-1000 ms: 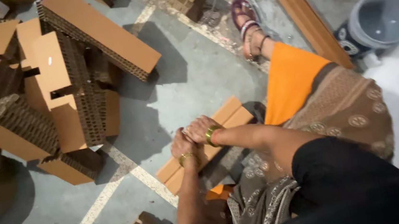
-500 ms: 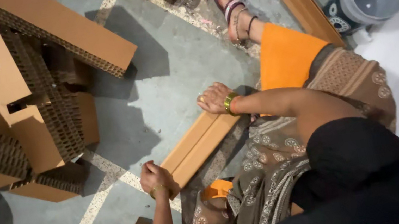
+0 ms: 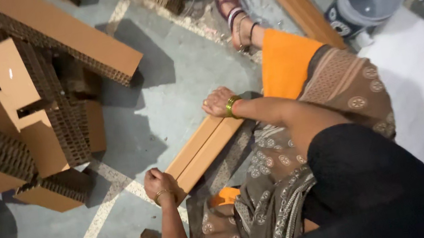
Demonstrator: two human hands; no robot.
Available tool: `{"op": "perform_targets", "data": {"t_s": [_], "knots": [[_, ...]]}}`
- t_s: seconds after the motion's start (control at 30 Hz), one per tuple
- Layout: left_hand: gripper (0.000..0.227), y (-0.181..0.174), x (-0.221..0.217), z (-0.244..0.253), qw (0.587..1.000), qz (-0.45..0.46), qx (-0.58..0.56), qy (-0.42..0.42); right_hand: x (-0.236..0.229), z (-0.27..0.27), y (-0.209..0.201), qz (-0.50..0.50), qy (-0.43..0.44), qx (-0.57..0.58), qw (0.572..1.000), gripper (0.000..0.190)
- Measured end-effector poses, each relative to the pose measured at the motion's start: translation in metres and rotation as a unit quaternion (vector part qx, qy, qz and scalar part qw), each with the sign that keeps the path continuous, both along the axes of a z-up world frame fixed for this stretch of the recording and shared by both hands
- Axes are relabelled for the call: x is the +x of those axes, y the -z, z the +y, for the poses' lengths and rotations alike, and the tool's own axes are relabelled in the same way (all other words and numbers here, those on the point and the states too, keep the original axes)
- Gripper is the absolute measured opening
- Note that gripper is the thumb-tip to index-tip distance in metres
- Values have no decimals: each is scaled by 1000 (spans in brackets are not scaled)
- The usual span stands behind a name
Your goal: The person sits on the floor and assembles a cardboard box by folding and pressing the flaps. They then pick up a long cardboard piece, dip a white sponge into a bucket of water, and wipe the cardboard piece before folding it.
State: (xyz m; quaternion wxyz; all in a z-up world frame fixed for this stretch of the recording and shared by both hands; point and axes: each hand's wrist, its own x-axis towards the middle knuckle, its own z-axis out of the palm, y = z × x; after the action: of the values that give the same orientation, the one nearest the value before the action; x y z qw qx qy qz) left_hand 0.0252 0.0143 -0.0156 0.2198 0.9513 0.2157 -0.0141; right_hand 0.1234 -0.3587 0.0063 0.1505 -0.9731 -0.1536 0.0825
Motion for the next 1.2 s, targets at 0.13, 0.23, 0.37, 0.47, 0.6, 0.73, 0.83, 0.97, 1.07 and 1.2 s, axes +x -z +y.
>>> {"op": "perform_targets", "data": {"t_s": [0.13,0.23,0.37,0.47,0.6,0.73,0.83,0.97,1.07,1.2], "knots": [[34,3,6,-26,959,-103,220,145,3,26,-27,141,40,-67,987,49],[45,-7,11,-74,905,-174,264,284,-16,71,-41,135,-28,-51,989,55],[43,-13,46,-145,981,99,65,153,-28,99,-33,102,-62,-32,992,49],[46,-8,40,-144,981,87,80,155,-31,101,-10,65,-44,-3,997,44],[47,4,43,-141,984,83,67,140,-30,97,-11,53,-62,-13,997,42],[46,20,41,-139,986,43,71,144,-31,97,-17,61,-64,-14,996,42],[47,17,40,-139,984,65,86,145,-25,98,-20,90,-55,-18,994,44],[45,1,38,-142,988,68,68,117,-32,95,-20,43,-71,-41,996,44],[42,-15,38,-128,988,-21,54,144,-26,91,-11,120,-50,0,992,43],[39,-35,16,-54,991,111,74,2,32,11,16,239,-33,105,965,57]]}}
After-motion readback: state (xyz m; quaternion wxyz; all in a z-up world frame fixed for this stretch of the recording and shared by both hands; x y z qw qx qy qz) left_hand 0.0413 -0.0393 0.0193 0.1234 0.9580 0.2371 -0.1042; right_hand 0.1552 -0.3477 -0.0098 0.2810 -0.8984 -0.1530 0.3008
